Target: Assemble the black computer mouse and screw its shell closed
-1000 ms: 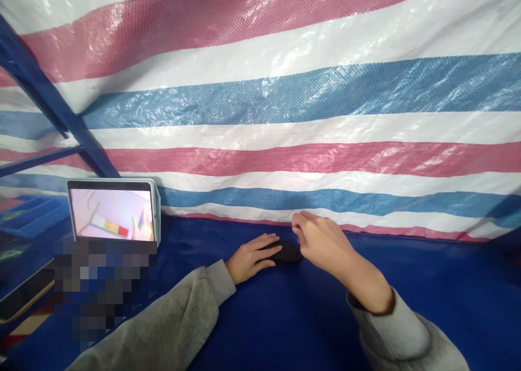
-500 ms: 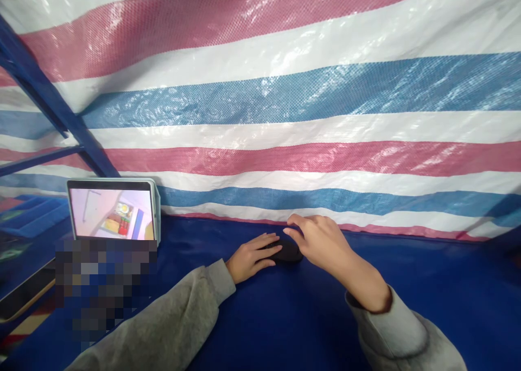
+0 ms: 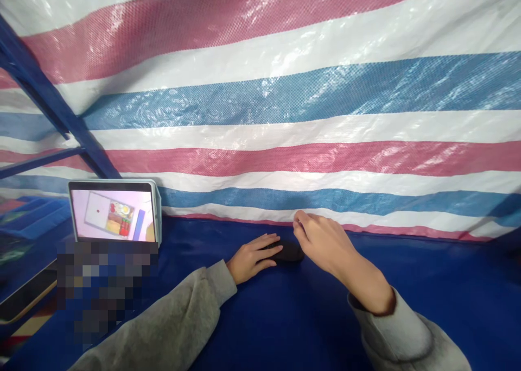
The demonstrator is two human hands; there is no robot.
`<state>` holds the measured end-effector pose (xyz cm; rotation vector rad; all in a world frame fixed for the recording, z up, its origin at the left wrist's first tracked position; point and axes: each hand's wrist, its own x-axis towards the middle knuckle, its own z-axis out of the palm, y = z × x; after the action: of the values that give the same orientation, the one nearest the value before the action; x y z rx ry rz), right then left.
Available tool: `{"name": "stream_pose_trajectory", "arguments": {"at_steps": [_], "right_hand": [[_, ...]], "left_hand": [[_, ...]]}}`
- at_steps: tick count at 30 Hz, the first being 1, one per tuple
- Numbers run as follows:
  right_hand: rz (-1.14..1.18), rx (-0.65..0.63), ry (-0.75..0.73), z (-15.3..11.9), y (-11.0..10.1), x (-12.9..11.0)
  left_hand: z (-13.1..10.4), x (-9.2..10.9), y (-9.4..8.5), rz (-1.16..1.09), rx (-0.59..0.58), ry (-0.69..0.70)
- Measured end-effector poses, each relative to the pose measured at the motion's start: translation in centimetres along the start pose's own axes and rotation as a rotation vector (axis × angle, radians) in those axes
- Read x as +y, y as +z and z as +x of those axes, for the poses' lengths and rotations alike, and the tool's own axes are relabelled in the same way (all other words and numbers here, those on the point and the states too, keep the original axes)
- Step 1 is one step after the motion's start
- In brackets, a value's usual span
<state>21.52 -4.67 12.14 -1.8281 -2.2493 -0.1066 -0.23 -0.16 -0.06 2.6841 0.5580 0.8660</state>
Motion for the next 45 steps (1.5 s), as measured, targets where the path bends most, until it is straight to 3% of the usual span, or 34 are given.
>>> {"name": "stream_pose_trajectory", "arguments": {"at_steps": [5,23,32,45], "right_hand": [[0.022,0.058,-0.091,0.03,0.21,0.38],[-0.058,-0.041,0.013,0.21,0.16,-0.05],[0.013,-0.022,-0.050,-0.05,0.06,0.21],[-0.026,-0.074,0.000,0.10,-0.01,0.75]], "left_hand": [[-0.06,-0.16,0.05,-0.002,-0.008,0.003],[-0.13,-0.18,0.19,0.016,-0.019,-0.004],[-0.10,-0.12,0.11,0.016,-0.008,-0.001],[-0.09,-0.17,0.13,0.033,-0.012,0.007]]}}
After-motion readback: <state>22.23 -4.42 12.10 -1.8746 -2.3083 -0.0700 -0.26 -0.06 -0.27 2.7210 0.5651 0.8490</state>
